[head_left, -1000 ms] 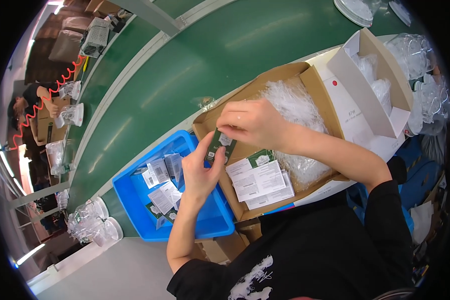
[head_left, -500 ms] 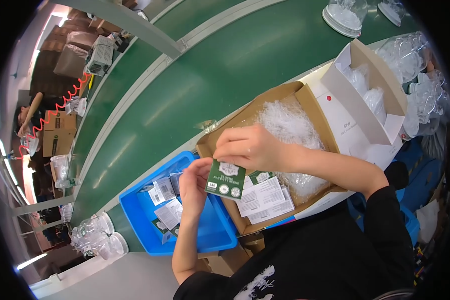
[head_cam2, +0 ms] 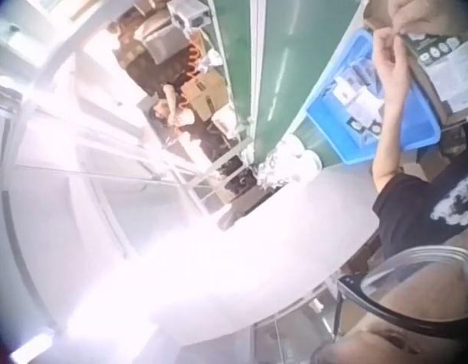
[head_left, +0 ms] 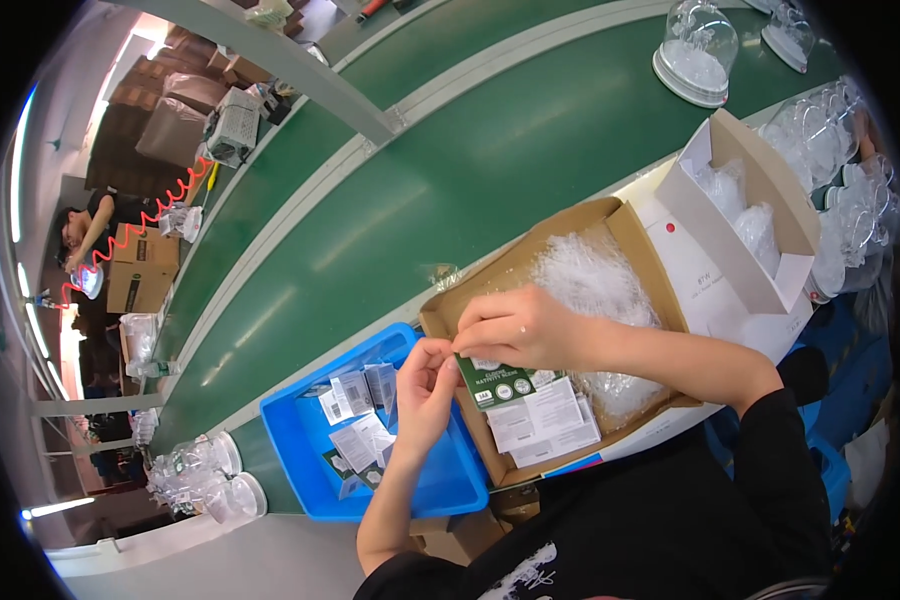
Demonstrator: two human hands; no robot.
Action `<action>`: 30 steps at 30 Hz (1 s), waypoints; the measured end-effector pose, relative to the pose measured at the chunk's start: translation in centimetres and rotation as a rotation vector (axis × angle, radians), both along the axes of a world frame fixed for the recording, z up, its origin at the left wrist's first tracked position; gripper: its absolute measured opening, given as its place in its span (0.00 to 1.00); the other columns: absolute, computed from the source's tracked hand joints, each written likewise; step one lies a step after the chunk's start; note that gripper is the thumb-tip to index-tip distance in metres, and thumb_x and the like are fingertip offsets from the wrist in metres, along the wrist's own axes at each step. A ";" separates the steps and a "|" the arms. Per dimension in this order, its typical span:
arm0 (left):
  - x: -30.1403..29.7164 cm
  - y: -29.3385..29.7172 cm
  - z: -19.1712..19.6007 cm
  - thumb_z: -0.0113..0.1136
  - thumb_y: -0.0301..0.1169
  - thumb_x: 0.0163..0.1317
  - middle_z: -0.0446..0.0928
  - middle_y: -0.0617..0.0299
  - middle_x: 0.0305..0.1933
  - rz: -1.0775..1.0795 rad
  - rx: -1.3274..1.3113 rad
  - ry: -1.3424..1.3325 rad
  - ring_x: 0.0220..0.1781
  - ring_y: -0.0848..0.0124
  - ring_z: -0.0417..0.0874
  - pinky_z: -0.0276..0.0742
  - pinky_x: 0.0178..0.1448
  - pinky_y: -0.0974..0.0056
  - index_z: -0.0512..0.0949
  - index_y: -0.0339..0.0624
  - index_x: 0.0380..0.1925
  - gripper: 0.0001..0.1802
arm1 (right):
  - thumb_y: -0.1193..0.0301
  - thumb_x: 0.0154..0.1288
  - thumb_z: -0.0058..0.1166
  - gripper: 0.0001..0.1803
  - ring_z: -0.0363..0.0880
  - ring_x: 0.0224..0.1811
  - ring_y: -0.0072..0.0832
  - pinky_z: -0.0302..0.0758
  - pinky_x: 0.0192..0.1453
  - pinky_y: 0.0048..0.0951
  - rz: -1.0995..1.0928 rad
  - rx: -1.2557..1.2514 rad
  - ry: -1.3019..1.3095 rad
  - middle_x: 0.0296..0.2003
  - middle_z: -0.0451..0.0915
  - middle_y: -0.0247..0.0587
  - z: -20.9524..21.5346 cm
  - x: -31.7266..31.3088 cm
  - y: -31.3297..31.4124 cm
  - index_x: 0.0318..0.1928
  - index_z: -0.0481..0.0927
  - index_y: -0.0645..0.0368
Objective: Placing green packets and product information into clear plastic domes on an assembly line.
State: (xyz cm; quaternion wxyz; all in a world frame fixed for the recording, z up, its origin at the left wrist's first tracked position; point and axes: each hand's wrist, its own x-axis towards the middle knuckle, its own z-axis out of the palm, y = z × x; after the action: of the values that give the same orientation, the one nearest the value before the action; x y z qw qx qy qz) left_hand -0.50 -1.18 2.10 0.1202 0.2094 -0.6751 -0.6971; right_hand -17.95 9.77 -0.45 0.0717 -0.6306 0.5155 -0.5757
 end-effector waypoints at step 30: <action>-0.1 1.0 -1.1 0.46 0.30 0.73 0.69 0.67 0.23 0.108 -0.379 -0.031 0.26 0.81 0.66 0.63 0.30 0.73 0.69 0.39 0.27 0.12 | 0.71 0.66 0.57 0.08 0.80 0.35 0.25 0.76 0.37 0.24 0.228 0.188 -0.575 0.34 0.81 0.41 1.0 1.4 0.4 0.38 0.83 0.65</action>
State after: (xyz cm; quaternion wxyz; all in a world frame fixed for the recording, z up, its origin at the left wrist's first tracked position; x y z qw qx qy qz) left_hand -0.57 -0.20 1.01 0.1844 0.2296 -0.7838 -0.5468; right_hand -16.52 10.15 0.55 0.3365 -0.4864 0.4510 -0.6684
